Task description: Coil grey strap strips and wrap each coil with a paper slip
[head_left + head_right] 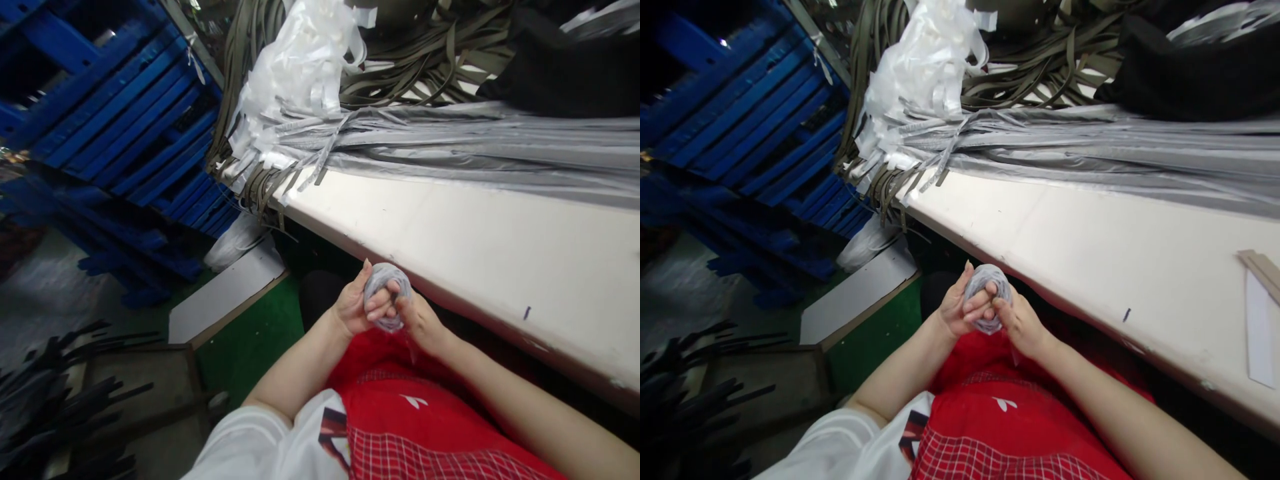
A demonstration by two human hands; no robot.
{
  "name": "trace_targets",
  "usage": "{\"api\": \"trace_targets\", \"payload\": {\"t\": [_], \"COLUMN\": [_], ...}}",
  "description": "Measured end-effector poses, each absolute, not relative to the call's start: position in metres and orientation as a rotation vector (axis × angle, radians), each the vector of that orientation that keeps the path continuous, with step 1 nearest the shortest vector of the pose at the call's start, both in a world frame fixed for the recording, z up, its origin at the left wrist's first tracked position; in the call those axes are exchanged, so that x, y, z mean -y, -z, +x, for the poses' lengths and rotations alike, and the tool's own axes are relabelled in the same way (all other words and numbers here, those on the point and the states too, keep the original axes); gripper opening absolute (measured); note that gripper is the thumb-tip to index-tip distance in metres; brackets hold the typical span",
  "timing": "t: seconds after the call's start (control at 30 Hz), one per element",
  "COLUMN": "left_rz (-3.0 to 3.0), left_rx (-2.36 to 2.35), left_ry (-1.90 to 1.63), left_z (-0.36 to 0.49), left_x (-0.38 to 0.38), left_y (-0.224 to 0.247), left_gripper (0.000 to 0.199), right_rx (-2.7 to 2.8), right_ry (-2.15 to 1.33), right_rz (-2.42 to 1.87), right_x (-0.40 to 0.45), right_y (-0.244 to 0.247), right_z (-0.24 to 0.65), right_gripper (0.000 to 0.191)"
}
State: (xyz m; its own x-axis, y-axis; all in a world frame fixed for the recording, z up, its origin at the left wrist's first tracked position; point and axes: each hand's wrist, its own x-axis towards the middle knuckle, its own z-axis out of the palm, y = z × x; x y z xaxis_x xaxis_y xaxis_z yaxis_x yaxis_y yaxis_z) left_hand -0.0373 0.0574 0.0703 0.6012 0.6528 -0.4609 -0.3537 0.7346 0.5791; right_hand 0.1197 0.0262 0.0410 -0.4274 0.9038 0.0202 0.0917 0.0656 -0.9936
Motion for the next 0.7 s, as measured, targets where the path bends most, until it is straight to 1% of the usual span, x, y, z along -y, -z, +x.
{"api": "trace_targets", "payload": {"t": [0.07, 0.13, 0.23, 0.33, 0.37, 0.47, 0.53, 0.6, 0.7], "left_rz": [0.475, 0.631, 1.157, 1.697, 1.798, 1.879, 1.836, 1.749, 1.640], "left_rx": [-0.750, -0.833, -0.898, -0.842, -0.843, -0.919, -0.914, -0.913, -0.910], "left_ry": [-0.664, -0.659, -0.614, -0.420, -0.359, -0.295, -0.285, -0.285, -0.262], "left_z": [-0.029, -0.027, -0.024, -0.012, -0.008, -0.003, -0.005, -0.008, -0.006], "left_x": [-0.054, -0.052, -0.046, -0.030, -0.023, -0.005, -0.001, -0.003, -0.010], "left_y": [-0.061, -0.053, -0.049, -0.051, -0.053, -0.053, -0.047, -0.041, -0.039], "left_gripper": [0.077, 0.072, 0.061, 0.049, 0.048, 0.041, 0.037, 0.035, 0.031], "right_rx": [1.620, 1.767, 2.184, 2.442, 2.435, 2.254, 2.109, 1.950, 1.671], "right_ry": [-1.501, -1.559, -1.511, -1.351, -1.353, -1.541, -1.531, -1.251, -0.560], "right_rz": [-1.062, -1.141, -1.365, -1.529, -1.540, -1.488, -1.522, -1.710, -2.067], "right_x": [-0.029, -0.031, -0.030, -0.020, -0.015, 0.002, 0.013, 0.024, 0.034], "right_y": [-0.048, -0.058, -0.073, -0.078, -0.079, -0.081, -0.086, -0.093, -0.102], "right_z": [0.132, 0.151, 0.178, 0.189, 0.191, 0.201, 0.218, 0.244, 0.293], "right_gripper": [0.053, 0.045, 0.035, 0.028, 0.027, 0.032, 0.033, 0.030, 0.027]}}
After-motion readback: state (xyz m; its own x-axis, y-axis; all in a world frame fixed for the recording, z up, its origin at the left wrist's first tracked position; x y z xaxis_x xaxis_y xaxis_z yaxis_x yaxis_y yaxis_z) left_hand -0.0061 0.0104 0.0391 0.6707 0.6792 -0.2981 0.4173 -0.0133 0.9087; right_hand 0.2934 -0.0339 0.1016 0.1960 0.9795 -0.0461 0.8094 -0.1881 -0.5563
